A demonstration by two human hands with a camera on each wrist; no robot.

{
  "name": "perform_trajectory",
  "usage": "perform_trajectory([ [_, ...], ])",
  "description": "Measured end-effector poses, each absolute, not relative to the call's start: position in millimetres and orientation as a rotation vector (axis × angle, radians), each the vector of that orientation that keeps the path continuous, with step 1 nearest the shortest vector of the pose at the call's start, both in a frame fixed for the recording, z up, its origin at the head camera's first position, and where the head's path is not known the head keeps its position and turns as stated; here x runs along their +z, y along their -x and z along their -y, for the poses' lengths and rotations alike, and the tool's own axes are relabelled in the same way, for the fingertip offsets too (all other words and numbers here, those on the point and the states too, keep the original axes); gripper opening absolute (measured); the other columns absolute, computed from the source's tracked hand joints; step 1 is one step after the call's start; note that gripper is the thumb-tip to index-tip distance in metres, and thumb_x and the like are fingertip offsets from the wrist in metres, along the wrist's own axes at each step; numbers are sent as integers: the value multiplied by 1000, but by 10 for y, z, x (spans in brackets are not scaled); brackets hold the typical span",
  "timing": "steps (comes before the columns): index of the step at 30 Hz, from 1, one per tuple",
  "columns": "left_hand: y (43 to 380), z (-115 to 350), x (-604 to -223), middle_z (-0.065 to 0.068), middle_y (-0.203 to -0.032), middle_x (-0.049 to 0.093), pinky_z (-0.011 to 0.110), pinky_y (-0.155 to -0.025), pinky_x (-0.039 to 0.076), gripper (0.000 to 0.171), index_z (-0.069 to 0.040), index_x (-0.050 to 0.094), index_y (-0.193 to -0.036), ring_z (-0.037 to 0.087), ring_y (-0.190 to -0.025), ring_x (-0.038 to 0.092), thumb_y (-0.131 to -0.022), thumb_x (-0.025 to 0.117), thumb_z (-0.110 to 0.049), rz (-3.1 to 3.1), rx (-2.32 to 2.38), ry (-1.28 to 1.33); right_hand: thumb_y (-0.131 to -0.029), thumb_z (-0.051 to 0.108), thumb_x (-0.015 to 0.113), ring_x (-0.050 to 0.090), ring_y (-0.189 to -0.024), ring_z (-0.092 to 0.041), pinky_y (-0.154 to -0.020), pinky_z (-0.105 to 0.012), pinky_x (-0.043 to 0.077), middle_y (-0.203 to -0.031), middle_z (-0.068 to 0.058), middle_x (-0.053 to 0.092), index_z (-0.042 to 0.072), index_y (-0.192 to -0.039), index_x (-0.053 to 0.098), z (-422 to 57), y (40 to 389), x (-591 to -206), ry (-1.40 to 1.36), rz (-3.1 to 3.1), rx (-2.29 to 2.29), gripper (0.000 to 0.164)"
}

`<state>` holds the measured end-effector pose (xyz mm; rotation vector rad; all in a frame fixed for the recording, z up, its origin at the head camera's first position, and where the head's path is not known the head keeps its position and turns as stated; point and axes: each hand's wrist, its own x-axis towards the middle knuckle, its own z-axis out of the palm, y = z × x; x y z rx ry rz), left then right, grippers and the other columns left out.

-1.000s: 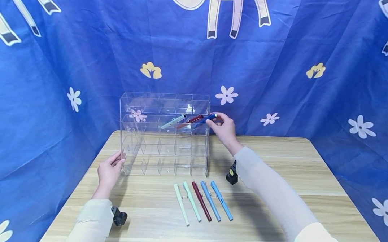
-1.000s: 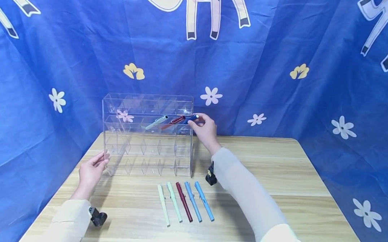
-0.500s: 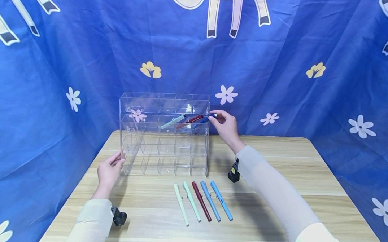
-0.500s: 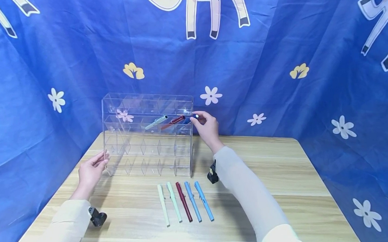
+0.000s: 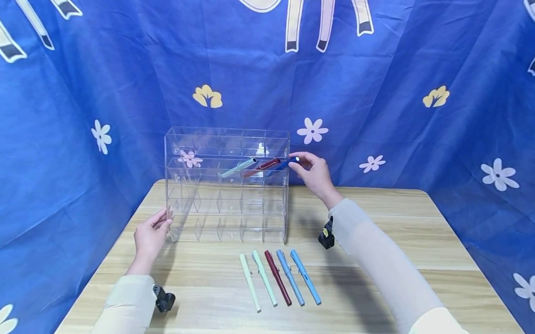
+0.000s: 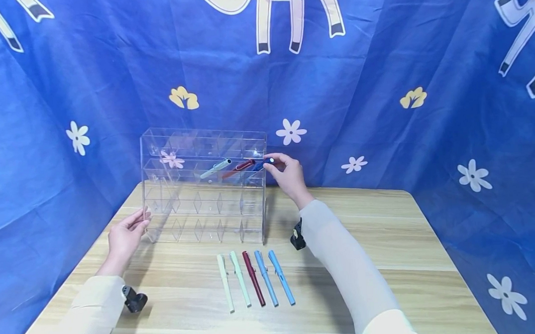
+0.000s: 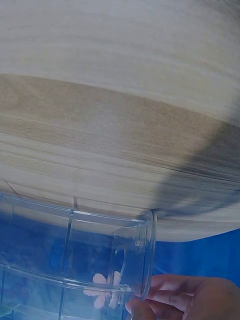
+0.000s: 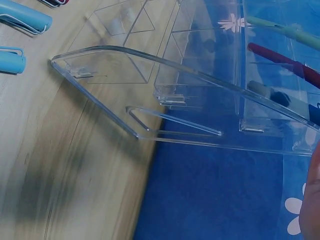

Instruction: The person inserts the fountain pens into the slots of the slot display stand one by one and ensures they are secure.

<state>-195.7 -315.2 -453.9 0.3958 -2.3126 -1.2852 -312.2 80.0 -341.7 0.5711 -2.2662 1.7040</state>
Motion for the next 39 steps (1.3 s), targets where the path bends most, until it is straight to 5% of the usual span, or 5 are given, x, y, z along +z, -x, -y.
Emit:
perform_trajectory([
  [11,1960,3154,-4554,18,-114,64,5,-66,49,37,-2,57,-128,13,-92,66,-92,62,-2,2349,-1249,-412,-88,16,70,63,-86,-21,-65,-25,57,-102,-12,65,6,-119,66,-814,3109,-3421,-599,2257,1734,34],
  [17,1957,3158,-4574,17,-113,64,5,-67,48,36,-3,58,-128,0,-87,63,-92,62,-1,2345,-1245,-418,-86,18,73,63,-87,-20,-68,-28,58,-112,-9,65,4,-124,61,-895,3101,-3440,-620,2224,1761,42],
  [27,1948,3146,-4534,20,-113,63,4,-66,48,36,0,58,-127,-18,-76,50,-91,63,-2,2328,-1266,-401,-90,9,66,62,-86,-15,-69,-28,57,-118,-23,61,-3,-129,53,-1097,2880,-3431,-589,2236,1873,43],
  [39,1959,3148,-4541,20,-111,64,3,-67,47,36,0,60,-125,-21,-74,46,-90,64,0,2300,-1268,-387,-92,12,64,62,-90,-15,-74,-30,57,-122,-25,57,1,-132,49,-1251,2710,-4054,-500,2350,1960,44],
])
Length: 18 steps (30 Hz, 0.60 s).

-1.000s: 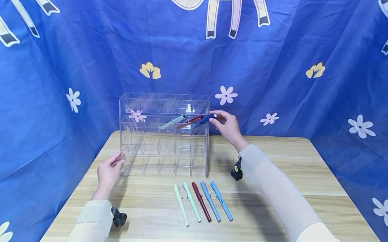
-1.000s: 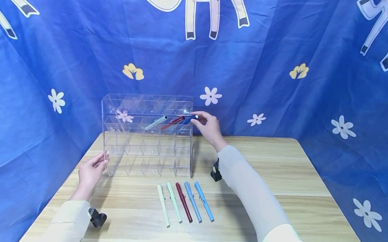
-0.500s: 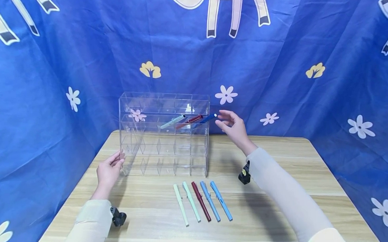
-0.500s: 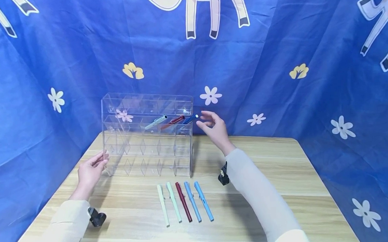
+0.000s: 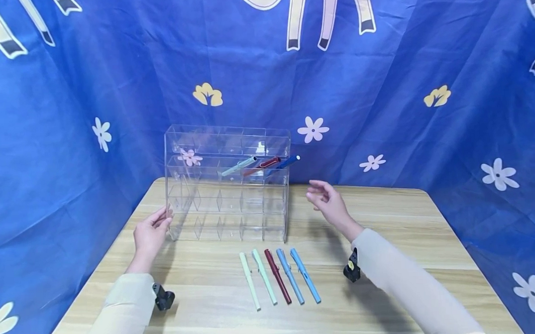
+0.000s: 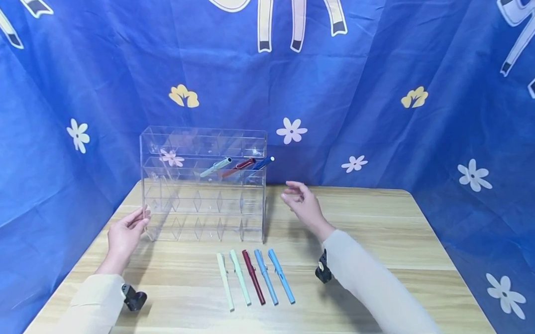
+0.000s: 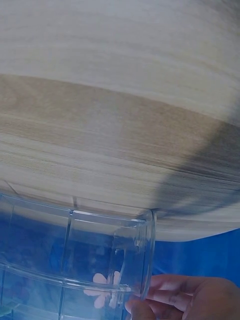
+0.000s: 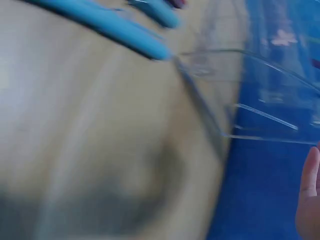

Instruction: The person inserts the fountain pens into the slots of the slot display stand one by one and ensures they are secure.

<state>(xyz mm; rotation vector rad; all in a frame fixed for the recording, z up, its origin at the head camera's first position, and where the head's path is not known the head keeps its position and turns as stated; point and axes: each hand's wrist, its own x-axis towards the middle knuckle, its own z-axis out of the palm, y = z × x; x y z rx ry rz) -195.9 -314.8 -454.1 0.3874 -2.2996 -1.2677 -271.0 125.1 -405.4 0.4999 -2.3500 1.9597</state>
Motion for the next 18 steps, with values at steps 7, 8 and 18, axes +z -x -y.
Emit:
perform_trajectory([
  [7,1968,3142,-4536,20,-110,65,2,-66,46,36,0,60,-125,-21,-73,45,-90,64,1,2307,-1258,-397,-92,12,64,59,-100,-38,-82,-49,55,-124,-27,54,0,-135,46,-1327,2476,-4390,-466,2503,2026,48],
  [8,1968,3143,-4532,20,-110,65,2,-66,46,36,1,60,-125,-21,-73,45,-90,64,1,2308,-1257,-394,-92,12,64,59,-101,-39,-83,-52,54,-124,-27,54,-1,-135,45,-1332,2446,-4430,-464,2518,2032,49],
  [18,1965,3153,-4527,20,-110,65,1,-67,45,36,1,59,-125,-22,-73,45,-90,64,1,2322,-1243,-372,-89,12,68,62,-88,-39,-68,-49,57,-122,-28,54,-3,-136,43,-1335,2198,-4768,-390,2669,2046,56],
])
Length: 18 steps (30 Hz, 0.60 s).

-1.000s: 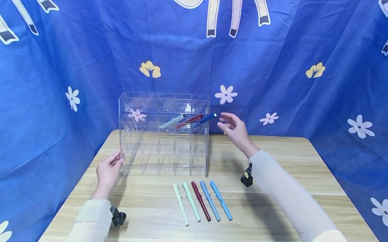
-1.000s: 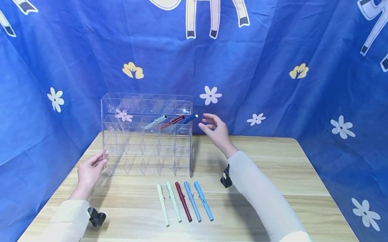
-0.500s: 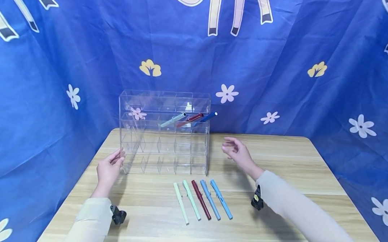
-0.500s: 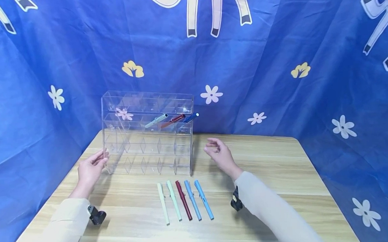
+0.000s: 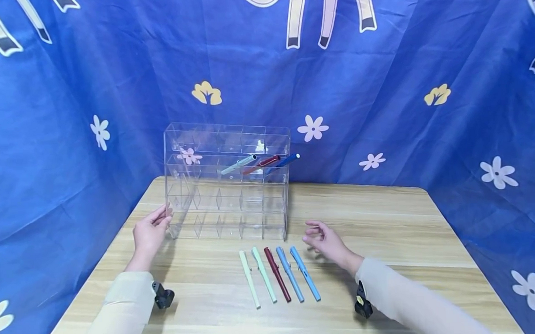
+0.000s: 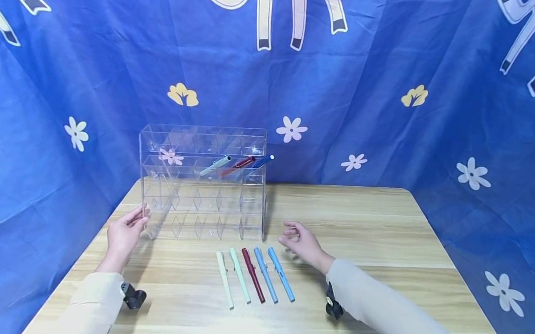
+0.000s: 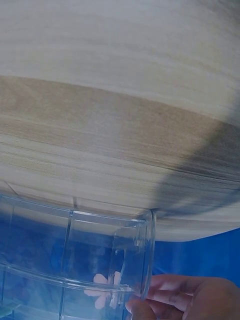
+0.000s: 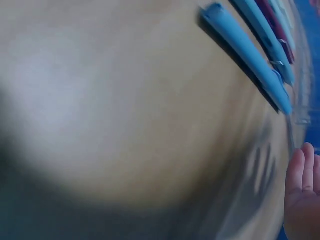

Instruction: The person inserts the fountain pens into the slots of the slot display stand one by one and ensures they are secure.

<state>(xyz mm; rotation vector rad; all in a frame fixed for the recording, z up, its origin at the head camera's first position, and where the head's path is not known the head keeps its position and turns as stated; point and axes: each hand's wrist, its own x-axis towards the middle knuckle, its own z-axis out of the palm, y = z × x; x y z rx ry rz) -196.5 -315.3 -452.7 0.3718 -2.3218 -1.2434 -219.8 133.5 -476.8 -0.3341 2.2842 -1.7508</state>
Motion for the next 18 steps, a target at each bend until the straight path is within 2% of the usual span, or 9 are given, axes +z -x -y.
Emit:
perform_trajectory([
  [8,1971,3154,-4544,20,-109,65,1,-67,45,36,2,60,-125,-21,-74,46,-89,64,2,2313,-1240,-364,-83,10,74,59,-76,-19,-59,-40,57,-116,-25,57,-4,-135,43,-1312,2031,-4867,347,-2304,-1637,62],
  [13,1976,3155,-4552,20,-109,65,1,-68,45,36,2,60,-125,-21,-74,47,-89,64,2,2305,-1256,-359,-77,7,79,59,-75,-19,-54,-32,55,-113,-22,58,-4,-132,46,-1294,1980,-4893,367,-2312,-1573,65],
  [18,1982,3154,-4558,20,-110,65,1,-70,45,37,1,60,-125,-22,-74,46,-89,64,2,2302,-1268,-361,-72,5,82,64,-78,-20,-58,-28,56,-109,-19,58,-5,-129,48,-1264,1947,-4883,415,-2327,-1497,67],
])
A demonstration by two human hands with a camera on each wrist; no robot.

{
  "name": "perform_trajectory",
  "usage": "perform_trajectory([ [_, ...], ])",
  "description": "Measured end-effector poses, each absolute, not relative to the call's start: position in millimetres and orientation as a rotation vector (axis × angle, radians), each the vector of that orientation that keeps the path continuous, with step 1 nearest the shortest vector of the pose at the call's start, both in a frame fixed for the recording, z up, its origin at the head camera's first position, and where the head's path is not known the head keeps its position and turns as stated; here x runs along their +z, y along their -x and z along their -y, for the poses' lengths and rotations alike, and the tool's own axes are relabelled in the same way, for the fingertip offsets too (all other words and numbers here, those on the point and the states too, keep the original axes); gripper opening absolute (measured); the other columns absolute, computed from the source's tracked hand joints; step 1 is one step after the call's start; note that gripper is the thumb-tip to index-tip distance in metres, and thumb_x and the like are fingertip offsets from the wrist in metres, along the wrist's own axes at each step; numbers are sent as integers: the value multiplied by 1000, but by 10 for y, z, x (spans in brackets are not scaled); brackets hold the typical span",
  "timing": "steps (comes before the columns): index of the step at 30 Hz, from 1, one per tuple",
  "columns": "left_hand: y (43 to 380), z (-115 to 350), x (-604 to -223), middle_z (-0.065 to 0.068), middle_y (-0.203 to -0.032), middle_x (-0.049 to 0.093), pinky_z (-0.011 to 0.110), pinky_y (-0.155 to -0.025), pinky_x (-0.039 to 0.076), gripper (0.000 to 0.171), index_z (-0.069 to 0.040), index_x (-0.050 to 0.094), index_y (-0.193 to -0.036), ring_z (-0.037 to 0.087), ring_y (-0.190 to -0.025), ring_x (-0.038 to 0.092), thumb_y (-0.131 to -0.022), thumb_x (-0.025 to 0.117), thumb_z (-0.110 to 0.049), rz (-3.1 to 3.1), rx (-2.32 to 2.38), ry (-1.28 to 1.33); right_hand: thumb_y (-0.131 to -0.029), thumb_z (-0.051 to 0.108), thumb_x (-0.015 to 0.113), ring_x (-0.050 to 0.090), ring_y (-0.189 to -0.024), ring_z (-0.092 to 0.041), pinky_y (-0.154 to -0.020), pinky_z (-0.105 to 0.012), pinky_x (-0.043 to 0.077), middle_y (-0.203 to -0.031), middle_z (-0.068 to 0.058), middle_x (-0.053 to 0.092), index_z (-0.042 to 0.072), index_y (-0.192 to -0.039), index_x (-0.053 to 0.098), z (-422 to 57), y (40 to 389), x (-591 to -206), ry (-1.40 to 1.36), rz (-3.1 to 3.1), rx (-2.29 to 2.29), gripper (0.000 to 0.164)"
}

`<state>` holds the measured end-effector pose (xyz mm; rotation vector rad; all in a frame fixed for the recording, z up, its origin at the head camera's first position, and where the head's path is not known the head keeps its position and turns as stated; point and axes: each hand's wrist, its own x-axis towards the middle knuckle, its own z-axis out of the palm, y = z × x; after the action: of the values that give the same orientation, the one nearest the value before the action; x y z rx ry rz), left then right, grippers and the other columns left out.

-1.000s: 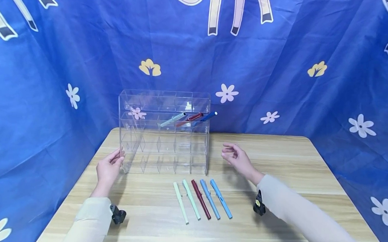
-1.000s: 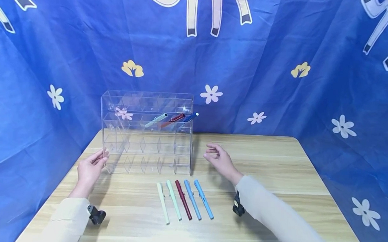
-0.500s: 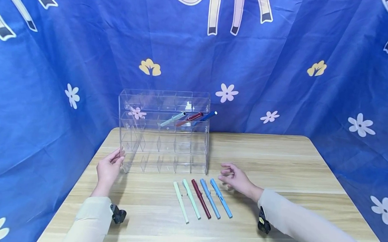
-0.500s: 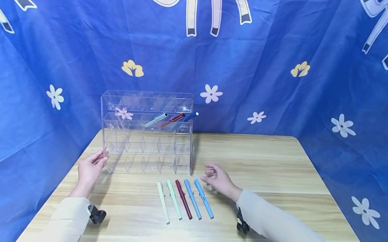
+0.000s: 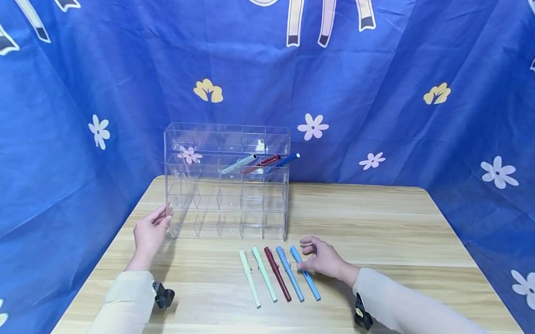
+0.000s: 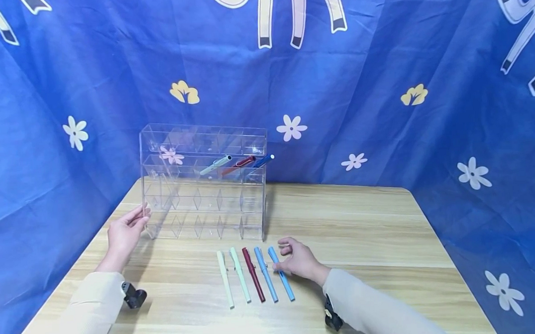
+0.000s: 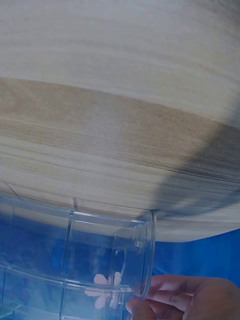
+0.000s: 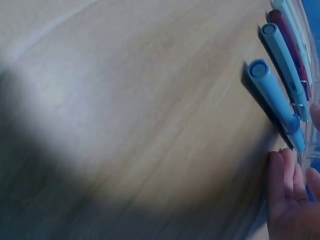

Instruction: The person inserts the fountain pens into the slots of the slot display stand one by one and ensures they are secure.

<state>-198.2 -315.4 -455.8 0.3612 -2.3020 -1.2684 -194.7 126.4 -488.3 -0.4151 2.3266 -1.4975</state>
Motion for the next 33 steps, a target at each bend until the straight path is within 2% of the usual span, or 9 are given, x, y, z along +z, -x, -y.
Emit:
perform_trajectory([
  [8,1992,3159,-4566,20,-109,65,1,-67,45,36,2,60,-124,-23,-73,44,-88,65,2,2316,-1231,-369,-68,-2,82,63,-72,-15,-56,-27,57,-101,-15,55,-7,-123,52,-1225,1921,-4864,433,-2367,-1398,62],
  [17,1987,3157,-4556,19,-110,65,1,-69,45,36,1,60,-125,-21,-74,45,-89,64,1,2327,-1233,-378,-70,-7,76,61,-69,-13,-52,-27,55,-89,-7,58,-6,-113,60,-1192,1908,-4862,420,-2444,-1297,46],
  [24,1982,3159,-4555,22,-111,64,2,-67,46,36,1,59,-126,-23,-71,44,-90,64,1,2325,-1259,-399,-72,-7,66,54,-61,-10,-45,-22,49,-88,-5,59,-5,-115,61,-1240,1980,-4830,394,-2331,-1301,43],
  [27,1982,3159,-4554,21,-111,64,2,-67,46,37,0,59,-126,-23,-71,44,-89,64,1,2324,-1263,-399,-74,-5,63,56,-63,-13,-49,-24,52,-92,-8,61,-6,-121,58,-1302,2037,-4807,369,-2176,-1380,47],
  [33,1993,3163,-4558,20,-110,65,2,-68,46,37,0,60,-125,-23,-72,45,-89,65,1,2321,-1254,-388,-78,-3,60,59,-74,-16,-66,-35,58,-104,-13,62,-9,-135,44,-1401,2135,-4776,317,-1882,-1590,59],
])
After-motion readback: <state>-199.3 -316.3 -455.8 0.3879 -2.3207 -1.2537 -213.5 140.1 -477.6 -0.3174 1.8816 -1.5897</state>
